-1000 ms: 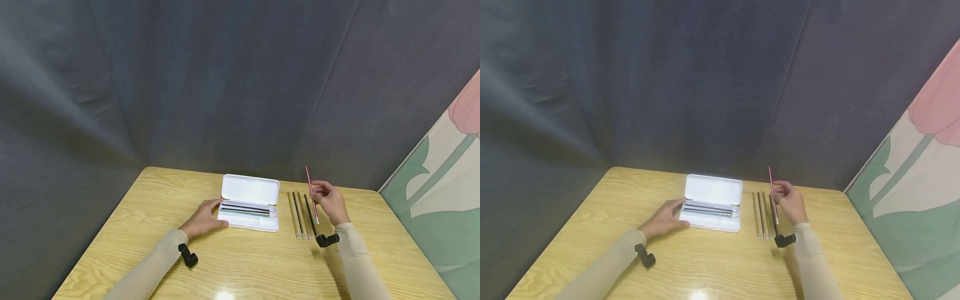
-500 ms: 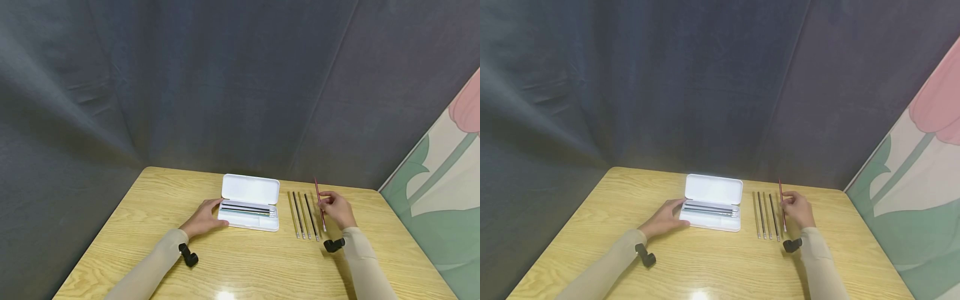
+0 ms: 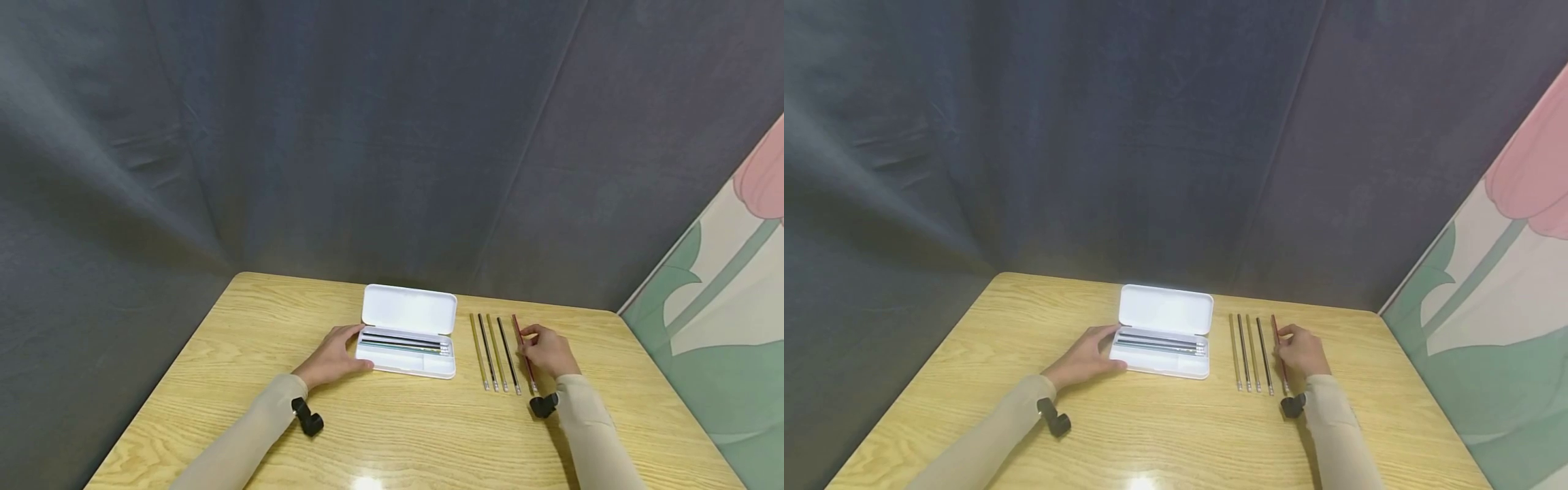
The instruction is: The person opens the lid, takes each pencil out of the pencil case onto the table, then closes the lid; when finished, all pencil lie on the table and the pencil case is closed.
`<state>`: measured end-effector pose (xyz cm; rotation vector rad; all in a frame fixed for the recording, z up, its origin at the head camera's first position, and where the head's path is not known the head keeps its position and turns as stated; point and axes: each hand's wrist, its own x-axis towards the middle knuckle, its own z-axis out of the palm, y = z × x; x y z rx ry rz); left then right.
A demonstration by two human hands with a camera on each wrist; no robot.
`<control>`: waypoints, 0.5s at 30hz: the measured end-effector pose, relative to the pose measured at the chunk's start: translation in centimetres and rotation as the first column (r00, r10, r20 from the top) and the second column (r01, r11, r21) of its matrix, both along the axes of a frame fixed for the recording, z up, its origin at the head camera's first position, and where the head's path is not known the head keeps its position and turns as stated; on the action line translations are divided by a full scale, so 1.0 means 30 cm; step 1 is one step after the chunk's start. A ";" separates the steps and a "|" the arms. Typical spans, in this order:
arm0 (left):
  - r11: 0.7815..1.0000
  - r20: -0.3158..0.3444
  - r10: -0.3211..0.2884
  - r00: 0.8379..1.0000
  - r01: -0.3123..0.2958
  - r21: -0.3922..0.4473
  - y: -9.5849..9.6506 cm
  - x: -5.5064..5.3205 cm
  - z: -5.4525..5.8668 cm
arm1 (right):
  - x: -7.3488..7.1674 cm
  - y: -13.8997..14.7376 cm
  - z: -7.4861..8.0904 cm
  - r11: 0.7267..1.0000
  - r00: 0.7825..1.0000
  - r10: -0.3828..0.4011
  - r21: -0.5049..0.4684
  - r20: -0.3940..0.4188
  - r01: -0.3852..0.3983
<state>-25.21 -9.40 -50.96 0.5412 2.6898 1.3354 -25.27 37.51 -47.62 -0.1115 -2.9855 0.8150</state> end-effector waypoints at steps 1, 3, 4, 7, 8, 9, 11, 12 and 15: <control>1.000 0.000 0.000 1.000 0.000 -0.002 0.000 0.001 -0.001 | -0.001 -0.001 -0.004 1.000 1.000 0.007 0.006 0.004 -0.007; 1.000 0.004 0.001 1.000 -0.001 -0.002 0.001 0.003 -0.001 | -0.002 -0.003 -0.013 1.000 1.000 0.007 0.017 0.018 -0.007; 1.000 0.005 0.001 1.000 -0.001 -0.002 0.001 0.004 -0.001 | -0.002 -0.004 -0.016 1.000 1.000 0.007 0.023 0.021 -0.007; 1.000 0.007 0.000 1.000 0.000 -0.003 0.002 0.006 0.000 | -0.001 -0.010 -0.019 0.999 1.000 0.010 0.037 0.018 -0.010; 1.000 0.012 0.002 1.000 -0.002 -0.005 0.001 0.006 0.001 | -0.001 -0.011 -0.020 0.999 1.000 0.006 0.042 0.014 -0.007; 1.000 0.012 0.003 1.000 -0.003 -0.007 0.001 0.006 0.002 | -0.002 -0.012 -0.020 0.999 1.000 0.008 0.047 0.007 -0.008; 1.000 0.009 0.007 1.000 -0.007 -0.006 0.001 0.004 0.003 | -0.003 -0.015 -0.020 0.998 1.000 0.012 0.059 -0.002 -0.012; 1.000 0.005 0.008 1.000 -0.008 -0.005 0.001 0.002 0.003 | -0.004 -0.017 -0.020 0.998 1.000 0.013 0.064 -0.005 -0.012; 1.000 0.001 0.016 1.000 -0.016 0.001 0.001 0.000 0.001 | -0.006 -0.019 -0.020 0.998 1.000 0.019 0.064 -0.005 -0.019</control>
